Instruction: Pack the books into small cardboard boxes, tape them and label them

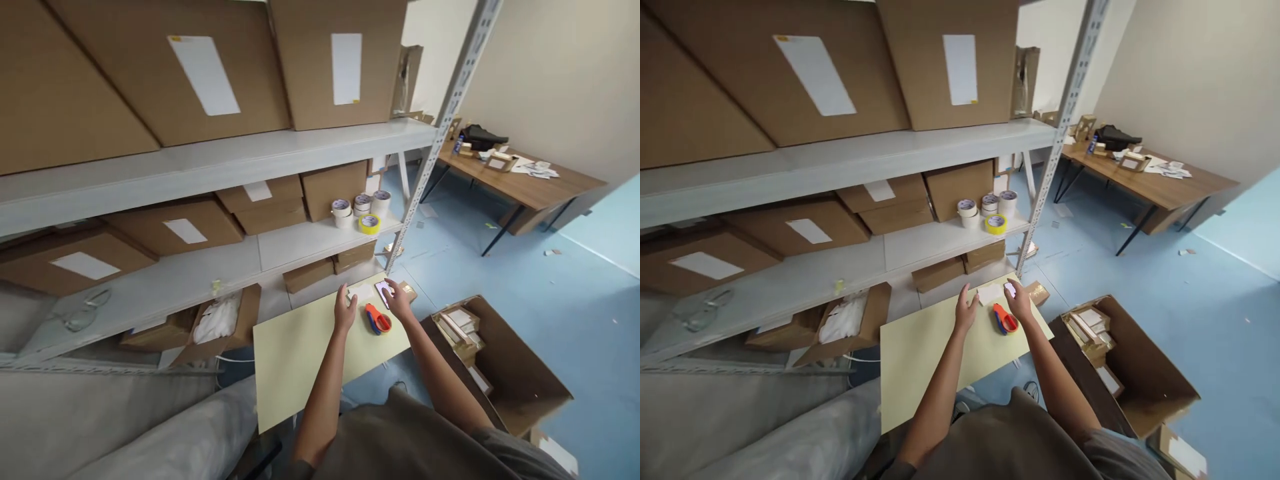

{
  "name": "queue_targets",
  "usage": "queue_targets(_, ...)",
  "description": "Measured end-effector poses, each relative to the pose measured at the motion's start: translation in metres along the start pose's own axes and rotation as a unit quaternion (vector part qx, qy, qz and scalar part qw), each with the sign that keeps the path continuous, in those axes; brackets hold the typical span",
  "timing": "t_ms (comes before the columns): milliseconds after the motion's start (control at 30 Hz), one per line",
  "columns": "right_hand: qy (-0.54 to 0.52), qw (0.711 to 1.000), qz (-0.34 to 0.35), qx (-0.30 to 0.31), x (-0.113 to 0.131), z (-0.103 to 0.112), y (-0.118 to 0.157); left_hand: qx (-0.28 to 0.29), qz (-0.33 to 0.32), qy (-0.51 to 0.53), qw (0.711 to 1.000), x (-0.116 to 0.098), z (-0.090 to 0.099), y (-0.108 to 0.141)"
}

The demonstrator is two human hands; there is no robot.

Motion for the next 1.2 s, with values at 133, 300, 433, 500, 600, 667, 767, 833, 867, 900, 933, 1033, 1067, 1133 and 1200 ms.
queue_targets(133, 0.034, 0.996, 0.065, 0.042, 0.057, -0.055, 0.006, -0.018, -0.003, 0.013, 1.0, 0.015, 0.067, -0.001)
queue_targets(300, 0.067, 0.99, 0.101, 0.076, 0.085, -0.077, 0.011, -0.018, 0.041, 0.033, 0.998, 0.03, 0.094, -0.005)
queue_targets(433, 0.089, 0.988, 0.082, 0.098, 0.054, -0.069, 0.021, -0.018, 0.058, 0.042, 0.997, 0.041, 0.082, 0.005)
queue_targets(500, 0.103, 0.987, 0.055, 0.107, 0.022, -0.065, 0.031, -0.016, 0.067, 0.034, 0.997, 0.052, 0.069, 0.016)
queue_targets(600, 0.131, 0.983, -0.002, 0.129, -0.034, -0.066, 0.049, -0.017, 0.098, 0.013, 0.995, 0.079, 0.045, 0.038)
queue_targets(667, 0.14, 0.976, -0.04, 0.161, -0.072, -0.074, 0.061, -0.022, 0.124, 0.002, 0.992, 0.101, 0.026, 0.054)
queue_targets(767, 0.146, 0.958, -0.089, 0.231, -0.121, -0.093, 0.081, -0.026, 0.168, -0.014, 0.985, 0.137, -0.001, 0.081)
queue_targets(833, 0.158, 0.938, -0.121, 0.283, -0.148, -0.107, 0.094, -0.026, 0.195, -0.025, 0.98, 0.159, -0.016, 0.102)
queue_targets(867, 0.167, 0.929, -0.133, 0.303, -0.159, -0.114, 0.099, -0.027, 0.206, -0.03, 0.978, 0.169, -0.022, 0.112)
queue_targets(900, 0.178, 0.921, -0.142, 0.316, -0.168, -0.12, 0.103, -0.028, 0.216, -0.035, 0.975, 0.177, -0.026, 0.122)
queue_targets(933, 0.19, 0.916, -0.146, 0.323, -0.176, -0.124, 0.106, -0.031, 0.225, -0.039, 0.973, 0.185, -0.029, 0.131)
queue_targets(1033, 0.225, 0.91, -0.142, 0.317, -0.189, -0.135, 0.108, -0.035, 0.249, -0.046, 0.967, 0.2, -0.037, 0.152)
queue_targets(1067, 0.229, 0.911, -0.144, 0.313, -0.193, -0.137, 0.108, -0.036, 0.254, -0.046, 0.965, 0.203, -0.039, 0.156)
queue_targets(1133, 0.214, 0.916, -0.149, 0.306, -0.197, -0.139, 0.109, -0.036, 0.257, -0.043, 0.965, 0.204, -0.043, 0.159)
queue_targets(1200, 0.184, 0.924, -0.151, 0.299, -0.197, -0.137, 0.109, -0.039, 0.252, -0.038, 0.966, 0.201, -0.044, 0.158)
Point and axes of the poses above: each hand's wrist, its own y-axis away from the middle knuckle, its own z-axis out of the back of the hand, x = y × z, the point moved 9 cm from there along -y, towards the middle knuckle, and after that the axes turned 8 degrees about z, right-handed, at the moved point
